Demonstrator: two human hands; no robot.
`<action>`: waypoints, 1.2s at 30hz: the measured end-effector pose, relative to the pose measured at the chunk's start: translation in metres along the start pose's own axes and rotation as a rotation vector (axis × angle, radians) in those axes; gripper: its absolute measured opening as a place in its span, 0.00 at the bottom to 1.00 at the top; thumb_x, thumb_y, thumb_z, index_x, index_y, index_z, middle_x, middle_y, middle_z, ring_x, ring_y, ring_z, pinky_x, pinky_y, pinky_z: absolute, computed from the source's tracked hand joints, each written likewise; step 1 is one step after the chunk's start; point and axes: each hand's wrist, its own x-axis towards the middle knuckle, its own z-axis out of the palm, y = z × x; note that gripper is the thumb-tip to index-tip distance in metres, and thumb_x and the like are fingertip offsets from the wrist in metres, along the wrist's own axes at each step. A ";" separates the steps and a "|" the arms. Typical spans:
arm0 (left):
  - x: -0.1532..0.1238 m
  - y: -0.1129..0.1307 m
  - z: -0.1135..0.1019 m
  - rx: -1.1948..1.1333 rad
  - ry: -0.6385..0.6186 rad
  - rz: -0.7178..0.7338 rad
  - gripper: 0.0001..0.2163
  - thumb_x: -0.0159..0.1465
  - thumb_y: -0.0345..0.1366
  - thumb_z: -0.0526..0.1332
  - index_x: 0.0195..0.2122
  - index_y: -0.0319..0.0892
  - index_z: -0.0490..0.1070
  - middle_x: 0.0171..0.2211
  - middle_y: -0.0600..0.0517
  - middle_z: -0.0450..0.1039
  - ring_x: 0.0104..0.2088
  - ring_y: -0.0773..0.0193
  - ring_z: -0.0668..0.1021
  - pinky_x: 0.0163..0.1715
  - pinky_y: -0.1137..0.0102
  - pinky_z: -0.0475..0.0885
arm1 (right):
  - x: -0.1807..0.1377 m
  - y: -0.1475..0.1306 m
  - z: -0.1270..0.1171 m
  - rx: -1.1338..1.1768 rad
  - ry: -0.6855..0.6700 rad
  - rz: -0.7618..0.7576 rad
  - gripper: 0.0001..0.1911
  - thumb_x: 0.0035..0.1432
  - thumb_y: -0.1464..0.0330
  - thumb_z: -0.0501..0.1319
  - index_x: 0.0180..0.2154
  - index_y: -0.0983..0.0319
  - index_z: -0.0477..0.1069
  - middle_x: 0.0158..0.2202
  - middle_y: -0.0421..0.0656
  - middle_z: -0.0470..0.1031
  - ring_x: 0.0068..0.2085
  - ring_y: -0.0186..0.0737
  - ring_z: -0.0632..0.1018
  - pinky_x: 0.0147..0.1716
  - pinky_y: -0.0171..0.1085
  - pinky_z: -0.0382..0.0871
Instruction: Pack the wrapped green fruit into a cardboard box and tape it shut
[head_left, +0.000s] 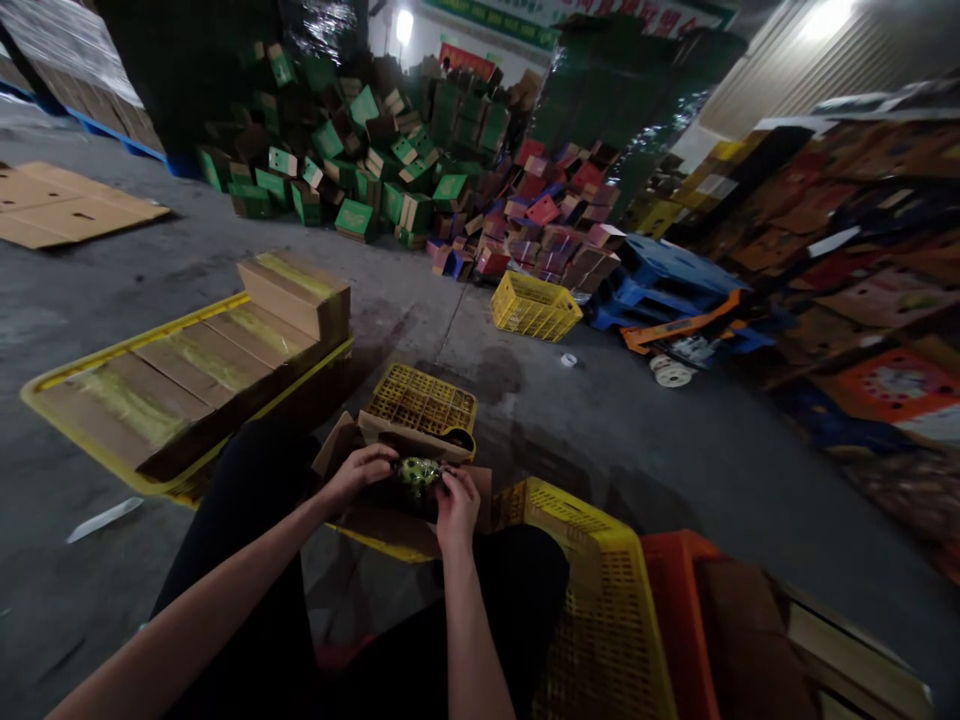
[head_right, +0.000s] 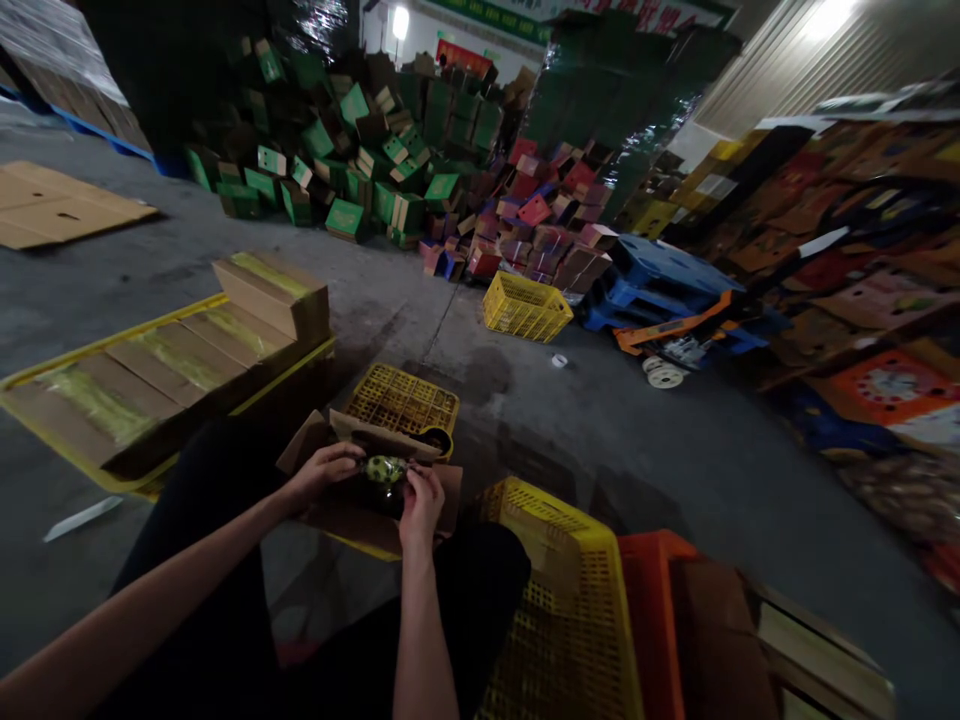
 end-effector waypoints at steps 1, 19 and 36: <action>-0.002 0.001 0.002 0.011 0.037 -0.054 0.18 0.53 0.47 0.70 0.39 0.40 0.77 0.39 0.46 0.78 0.45 0.52 0.78 0.45 0.63 0.73 | 0.000 0.000 0.000 -0.003 0.003 -0.007 0.07 0.44 0.66 0.69 0.28 0.57 0.74 0.39 0.44 0.80 0.42 0.47 0.78 0.35 0.39 0.72; 0.003 -0.014 -0.010 -0.153 0.062 -0.149 0.31 0.49 0.42 0.77 0.53 0.39 0.72 0.44 0.42 0.78 0.40 0.55 0.81 0.40 0.62 0.77 | -0.015 -0.016 0.013 -0.237 -0.337 -0.203 0.03 0.48 0.71 0.62 0.24 0.58 0.72 0.64 0.43 0.67 0.66 0.48 0.65 0.63 0.43 0.55; 0.004 -0.010 -0.013 -0.032 -0.005 -0.059 0.18 0.47 0.38 0.75 0.38 0.36 0.81 0.30 0.50 0.80 0.27 0.65 0.78 0.32 0.71 0.70 | -0.011 -0.007 0.009 0.046 -0.353 -0.064 0.27 0.53 0.69 0.62 0.56 0.53 0.71 0.61 0.42 0.71 0.65 0.45 0.66 0.66 0.50 0.55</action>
